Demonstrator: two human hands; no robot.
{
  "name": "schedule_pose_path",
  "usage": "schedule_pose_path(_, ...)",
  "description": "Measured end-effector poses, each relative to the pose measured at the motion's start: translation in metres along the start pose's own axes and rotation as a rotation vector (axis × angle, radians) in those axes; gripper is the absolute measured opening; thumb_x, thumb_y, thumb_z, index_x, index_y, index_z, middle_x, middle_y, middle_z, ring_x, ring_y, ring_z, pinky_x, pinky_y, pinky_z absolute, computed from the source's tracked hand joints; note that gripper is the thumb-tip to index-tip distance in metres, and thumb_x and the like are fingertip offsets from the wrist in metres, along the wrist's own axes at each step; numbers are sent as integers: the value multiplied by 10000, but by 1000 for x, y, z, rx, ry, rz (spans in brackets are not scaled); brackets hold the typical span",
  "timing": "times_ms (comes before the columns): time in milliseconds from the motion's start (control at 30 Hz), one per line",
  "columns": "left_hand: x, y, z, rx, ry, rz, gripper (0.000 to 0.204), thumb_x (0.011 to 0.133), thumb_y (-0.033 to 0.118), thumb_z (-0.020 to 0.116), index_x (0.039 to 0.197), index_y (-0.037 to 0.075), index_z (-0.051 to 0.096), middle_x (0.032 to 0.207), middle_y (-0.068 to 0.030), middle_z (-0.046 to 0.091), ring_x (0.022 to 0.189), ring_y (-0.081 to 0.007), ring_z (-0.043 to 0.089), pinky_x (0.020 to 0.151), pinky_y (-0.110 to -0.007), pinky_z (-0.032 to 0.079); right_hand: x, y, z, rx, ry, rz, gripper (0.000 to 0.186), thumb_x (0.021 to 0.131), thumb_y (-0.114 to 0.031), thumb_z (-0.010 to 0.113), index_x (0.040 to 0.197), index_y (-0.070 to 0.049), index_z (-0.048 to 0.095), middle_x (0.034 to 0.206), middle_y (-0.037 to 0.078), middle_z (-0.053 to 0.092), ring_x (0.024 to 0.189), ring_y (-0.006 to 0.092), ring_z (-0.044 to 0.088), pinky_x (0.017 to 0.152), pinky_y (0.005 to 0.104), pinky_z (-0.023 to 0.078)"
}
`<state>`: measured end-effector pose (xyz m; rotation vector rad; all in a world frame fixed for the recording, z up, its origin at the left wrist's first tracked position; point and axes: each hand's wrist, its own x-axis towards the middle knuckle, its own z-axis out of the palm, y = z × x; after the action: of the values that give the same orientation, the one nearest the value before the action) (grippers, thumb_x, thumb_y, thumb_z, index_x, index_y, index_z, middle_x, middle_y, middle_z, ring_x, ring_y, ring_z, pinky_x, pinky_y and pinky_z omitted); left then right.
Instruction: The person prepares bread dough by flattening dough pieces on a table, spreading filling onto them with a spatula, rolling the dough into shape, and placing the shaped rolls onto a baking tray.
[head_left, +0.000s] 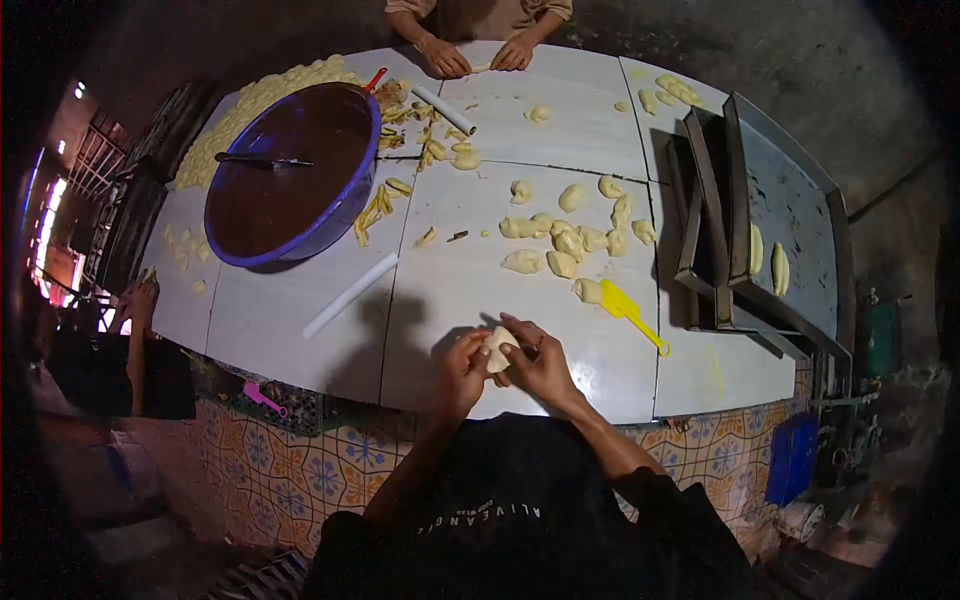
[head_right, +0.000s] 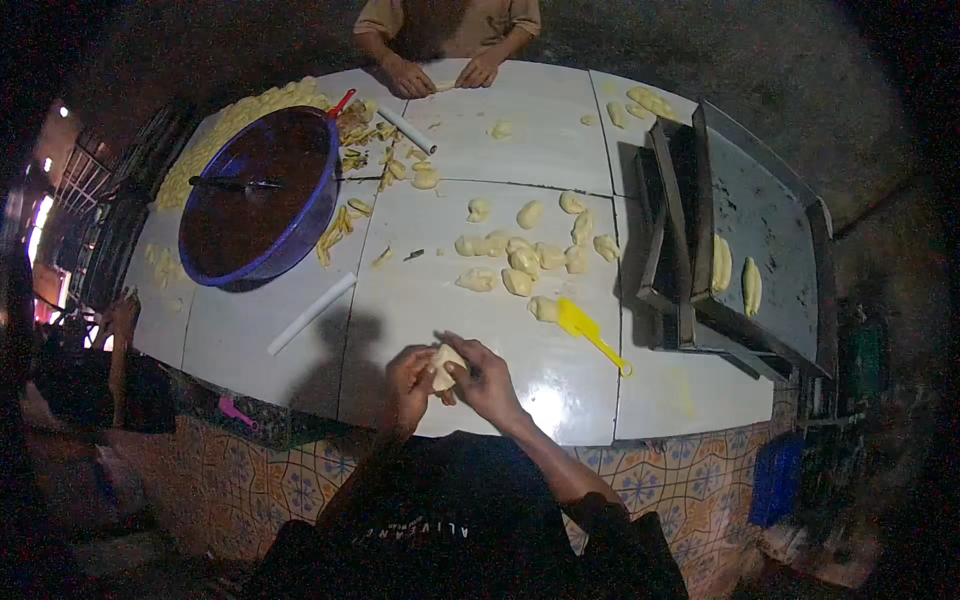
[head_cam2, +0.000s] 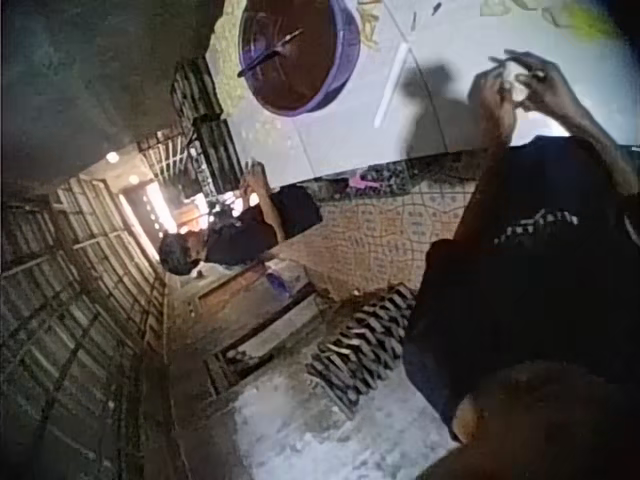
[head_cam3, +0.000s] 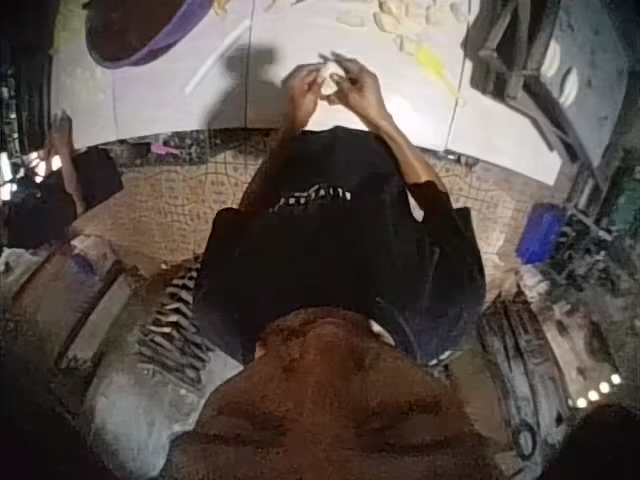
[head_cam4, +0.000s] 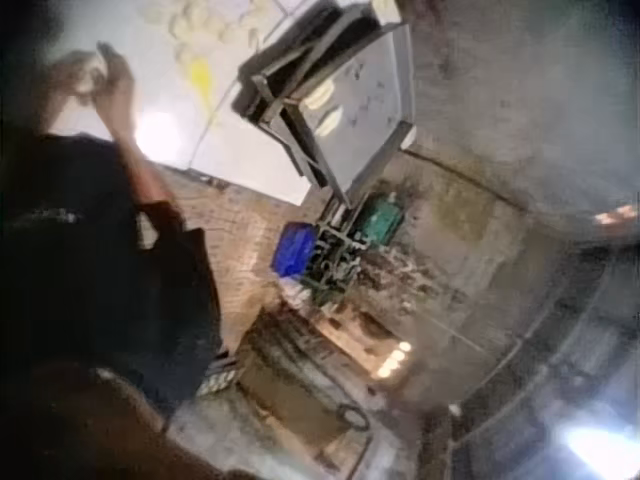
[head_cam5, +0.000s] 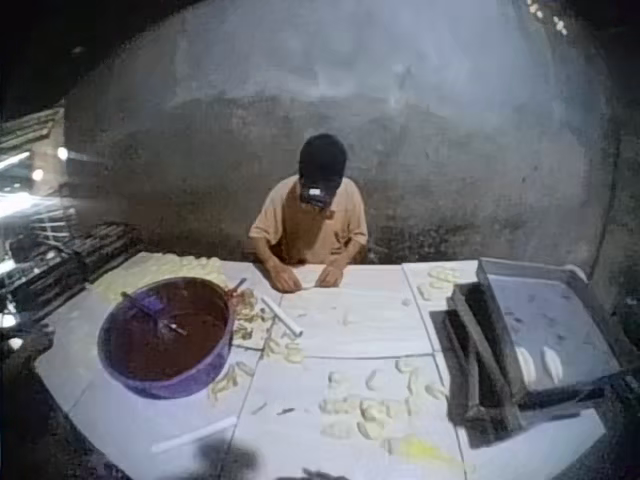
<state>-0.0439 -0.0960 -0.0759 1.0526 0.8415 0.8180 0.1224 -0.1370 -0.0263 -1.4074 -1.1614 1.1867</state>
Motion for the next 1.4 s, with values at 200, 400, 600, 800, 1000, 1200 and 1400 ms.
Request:
schedule_pose_path(200, 26, -5, -22, 966, 354, 438, 284, 854, 6, 655, 1137, 25, 674, 1175, -166, 673, 1109, -359, 602, 994, -439, 425, -4, 13, 0, -301, 177, 29, 313, 967, -118, 618, 1224, 59, 637, 1121, 285, 674, 1068, 378, 668, 907, 419, 536)
schedule_pose_path(400, -2, 9, -3, 754, 75, 420, 579, 914, 206, 664, 1428, 7, 486, 1443, -210, 526, 1407, -347, 431, 1192, -474, 269, -14, 28, -6, -941, -94, -541, 544, 921, -171, 658, 1385, 72, 512, 1433, 258, 540, 1387, 384, 478, 1034, 449, 483)
schedule_pose_path(600, -18, 22, 10, 1621, -264, 334, 954, 906, 666, 545, 1595, 64, 276, 1650, -152, 287, 1525, -322, 271, 1227, -607, 123, -11, 51, -19, -1246, -101, -552, 510, 946, -249, 620, 1376, 21, 568, 1444, 182, 563, 1414, 314, 460, 1129, 473, 390)
schedule_pose_path(800, 0, 19, -23, 1375, -39, 463, 805, 937, 452, 638, 1587, 103, 317, 1639, -113, 328, 1539, -347, 230, 1183, -699, 112, -8, 57, -31, -1181, -93, -509, 460, 993, -274, 569, 1354, 11, 583, 1449, 156, 558, 1427, 329, 428, 1115, 470, 401)
schedule_pose_path(1000, 36, 47, -149, 1882, 823, 32, 556, 865, 114, 663, 1391, 53, 495, 1270, -167, 572, 1244, -420, 489, 1094, -665, 300, -4, 33, -33, -952, -62, -461, 450, 982, -231, 585, 1359, 13, 555, 1435, 192, 550, 1414, 380, 433, 1059, 492, 443)
schedule_pose_path(1200, 14, 17, -95, 1482, 116, 615, 332, 836, 38, 666, 1165, 22, 623, 984, -157, 617, 1001, -364, 599, 932, -504, 438, -8, 33, -35, -816, 106, -777, 547, 879, -188, 744, 1359, -2, 557, 1368, 236, 569, 1301, 417, 523, 967, 477, 521)
schedule_pose_path(1400, 10, -20, -39, 1238, 94, 661, 416, 795, -62, 633, 1200, 26, 656, 1026, -179, 637, 1065, -380, 594, 955, -497, 457, 10, 74, -29, -788, 176, -625, 279, 860, -123, 746, 1103, -3, 680, 1081, 160, 650, 964, 339, 623, 829, 444, 517)
